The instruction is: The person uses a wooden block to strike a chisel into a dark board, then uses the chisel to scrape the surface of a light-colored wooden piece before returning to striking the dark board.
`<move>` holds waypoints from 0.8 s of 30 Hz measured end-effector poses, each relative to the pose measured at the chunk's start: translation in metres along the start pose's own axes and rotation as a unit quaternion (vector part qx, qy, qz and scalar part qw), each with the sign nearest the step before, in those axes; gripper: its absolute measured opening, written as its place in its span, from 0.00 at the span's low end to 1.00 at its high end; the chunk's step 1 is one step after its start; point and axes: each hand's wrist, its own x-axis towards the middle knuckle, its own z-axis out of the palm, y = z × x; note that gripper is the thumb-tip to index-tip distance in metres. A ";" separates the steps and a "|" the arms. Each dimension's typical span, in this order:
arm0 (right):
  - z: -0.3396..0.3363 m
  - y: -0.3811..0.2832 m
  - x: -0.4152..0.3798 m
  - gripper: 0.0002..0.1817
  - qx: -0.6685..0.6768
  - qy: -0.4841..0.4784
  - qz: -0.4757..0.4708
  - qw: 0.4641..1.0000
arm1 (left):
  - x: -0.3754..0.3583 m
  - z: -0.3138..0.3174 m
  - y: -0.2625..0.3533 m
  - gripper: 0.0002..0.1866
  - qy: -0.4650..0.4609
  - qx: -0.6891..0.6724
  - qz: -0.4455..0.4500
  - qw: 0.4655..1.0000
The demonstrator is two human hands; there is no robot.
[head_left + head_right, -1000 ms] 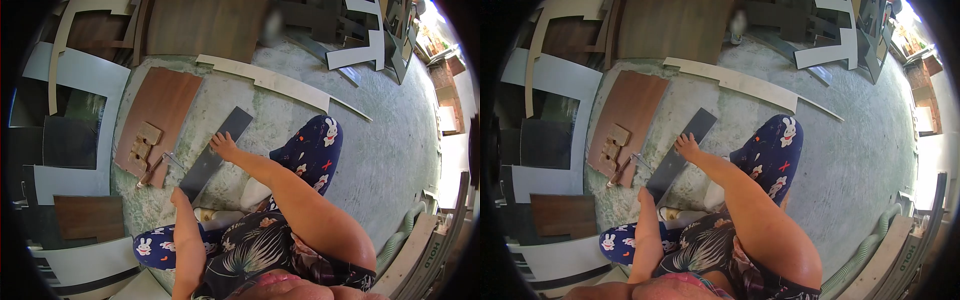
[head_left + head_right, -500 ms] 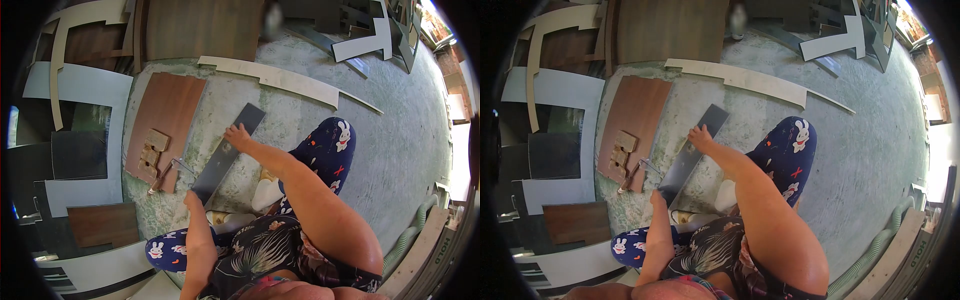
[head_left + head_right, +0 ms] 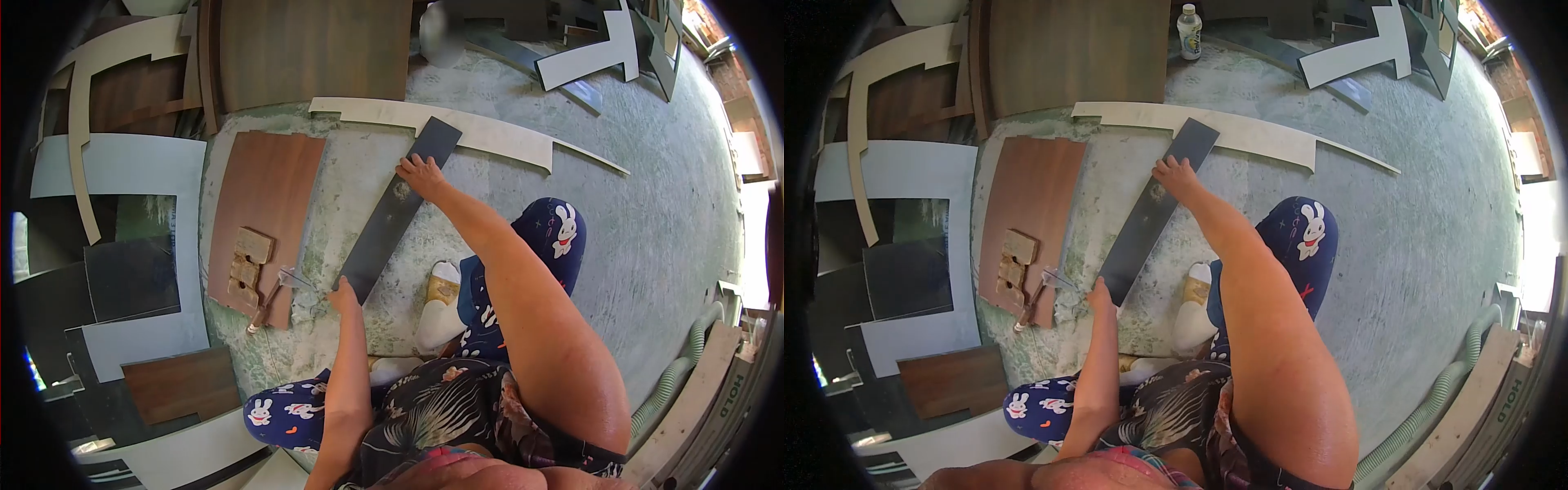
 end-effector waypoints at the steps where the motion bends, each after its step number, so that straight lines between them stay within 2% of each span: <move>1: 0.005 -0.002 -0.001 0.22 -0.014 0.039 0.000 0.999 | 0.001 0.000 -0.003 0.35 -0.015 0.033 0.016 0.999; 4: 0.007 -0.005 0.000 0.32 0.024 -0.041 0.010 0.999 | 0.011 0.006 -0.016 0.33 -0.047 0.073 0.053 0.995; 7: 0.010 -0.008 0.002 0.35 0.030 -0.030 0.020 0.999 | 0.030 0.012 -0.029 0.30 -0.071 0.096 0.058 0.991; 10: -0.011 -0.009 0.001 0.34 0.056 -0.097 0.013 0.994 | 0.033 0.009 -0.033 0.27 -0.084 0.096 0.071 0.989; 13: -0.028 0.001 0.018 0.38 0.098 -0.144 0.051 0.983 | 0.028 0.005 -0.030 0.25 -0.076 0.058 0.065 0.993; 16: -0.092 0.047 0.048 0.40 0.133 -0.360 0.021 0.923 | 0.038 0.003 -0.035 0.26 -0.101 0.083 0.079 0.988; 17: -0.101 0.069 0.059 0.40 0.149 -0.339 0.034 0.928 | 0.041 0.003 -0.037 0.27 -0.115 0.101 0.088 0.984; 18: -0.110 0.092 0.063 0.40 0.163 -0.318 0.048 0.933 | 0.020 -0.004 -0.024 0.29 -0.073 0.170 0.117 0.976; 20: -0.156 0.142 0.038 0.35 0.249 -0.140 0.085 0.954 | -0.051 -0.029 0.021 0.36 0.012 0.302 0.173 0.938; 22: -0.161 0.197 0.004 0.32 0.315 0.046 0.117 0.941 | -0.049 -0.027 0.012 0.45 -0.012 0.358 0.300 0.884; 23: -0.174 0.213 -0.022 0.32 0.305 0.059 0.165 0.936 | -0.046 -0.026 0.010 0.50 -0.023 0.384 0.362 0.849; 24: -0.189 0.222 -0.056 0.32 0.296 0.075 0.213 0.928 | -0.046 -0.023 0.011 0.52 -0.045 0.406 0.366 0.836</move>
